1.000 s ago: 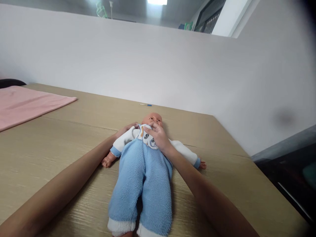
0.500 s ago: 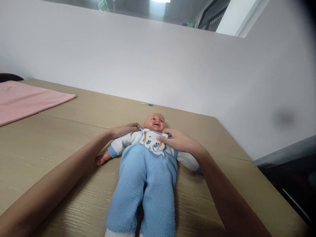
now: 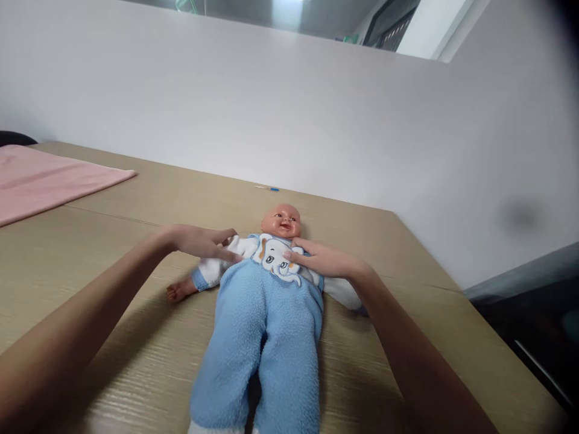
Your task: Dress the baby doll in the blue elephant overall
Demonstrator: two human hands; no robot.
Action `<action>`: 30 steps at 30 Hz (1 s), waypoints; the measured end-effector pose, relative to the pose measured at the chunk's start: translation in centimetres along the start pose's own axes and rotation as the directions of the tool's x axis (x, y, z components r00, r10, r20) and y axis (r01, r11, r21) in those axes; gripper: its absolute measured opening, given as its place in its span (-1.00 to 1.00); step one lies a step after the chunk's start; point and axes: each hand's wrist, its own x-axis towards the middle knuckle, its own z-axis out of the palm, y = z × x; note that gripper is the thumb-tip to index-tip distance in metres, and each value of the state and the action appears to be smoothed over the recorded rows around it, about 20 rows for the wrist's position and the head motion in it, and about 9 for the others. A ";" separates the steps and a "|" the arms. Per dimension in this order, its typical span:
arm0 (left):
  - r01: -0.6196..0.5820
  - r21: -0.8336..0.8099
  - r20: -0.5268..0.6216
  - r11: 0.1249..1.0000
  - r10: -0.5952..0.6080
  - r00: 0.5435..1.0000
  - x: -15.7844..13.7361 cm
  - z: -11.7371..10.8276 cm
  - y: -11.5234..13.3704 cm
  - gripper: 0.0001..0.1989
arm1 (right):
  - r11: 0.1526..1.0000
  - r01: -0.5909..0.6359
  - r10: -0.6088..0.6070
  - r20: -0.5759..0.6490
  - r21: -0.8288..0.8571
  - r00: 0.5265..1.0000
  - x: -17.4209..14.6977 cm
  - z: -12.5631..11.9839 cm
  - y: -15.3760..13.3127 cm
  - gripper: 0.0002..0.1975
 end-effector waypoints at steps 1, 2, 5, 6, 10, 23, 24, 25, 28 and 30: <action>0.026 0.034 0.012 0.999 -0.027 1.000 -0.2 0.0 0.1 -0.10 | 1.000 -0.004 0.004 -0.001 0.005 1.000 0.0 0.0 0.1 -0.43; 0.049 0.063 0.023 0.997 -0.050 0.998 -0.3 0.0 0.2 -0.06 | 1.000 -0.007 0.007 -0.004 0.013 1.000 0.0 0.1 0.2 -0.42; 0.096 0.125 0.032 0.988 -0.100 0.994 -0.2 0.3 0.2 0.05 | 0.999 -0.001 0.002 -0.014 0.055 1.000 0.1 0.2 0.3 -0.38; 0.108 0.141 0.034 0.984 -0.114 0.993 -0.1 0.4 0.1 0.06 | 0.998 0.005 -0.004 -0.015 0.069 1.000 0.1 0.2 0.4 -0.38; 0.149 0.170 0.056 0.974 -0.161 0.985 0.1 0.2 -0.6 0.06 | 0.992 0.020 -0.020 -0.006 0.122 1.000 0.2 0.2 0.6 -0.38; 0.265 0.227 -0.035 0.937 -0.264 0.964 -0.4 -0.7 -1.2 -0.04 | 0.992 0.121 -0.104 -0.323 0.033 0.941 -2.1 2.4 1.0 -0.61; 0.270 0.235 -0.041 0.934 -0.268 0.963 -0.4 -0.7 -1.3 -0.04 | 0.989 0.145 -0.131 -0.396 0.005 0.909 -2.9 3.0 1.6 -0.65; 0.275 0.247 -0.060 0.929 -0.268 0.961 -0.6 -0.7 -1.2 -0.02 | 0.986 0.162 -0.162 -0.468 -0.042 0.869 -3.7 3.7 2.3 -0.68; 0.228 0.297 -0.206 0.927 -0.171 0.963 -1.4 -0.3 0.0 0.05 | 0.966 0.140 -0.247 -0.617 -0.218 0.747 -6.8 5.7 5.3 -0.69; 0.110 0.342 -0.351 0.933 0.019 0.936 -1.9 0.5 2.2 0.01 | 0.959 0.093 -0.250 -0.650 -0.267 0.718 -8.9 6.9 7.4 -0.64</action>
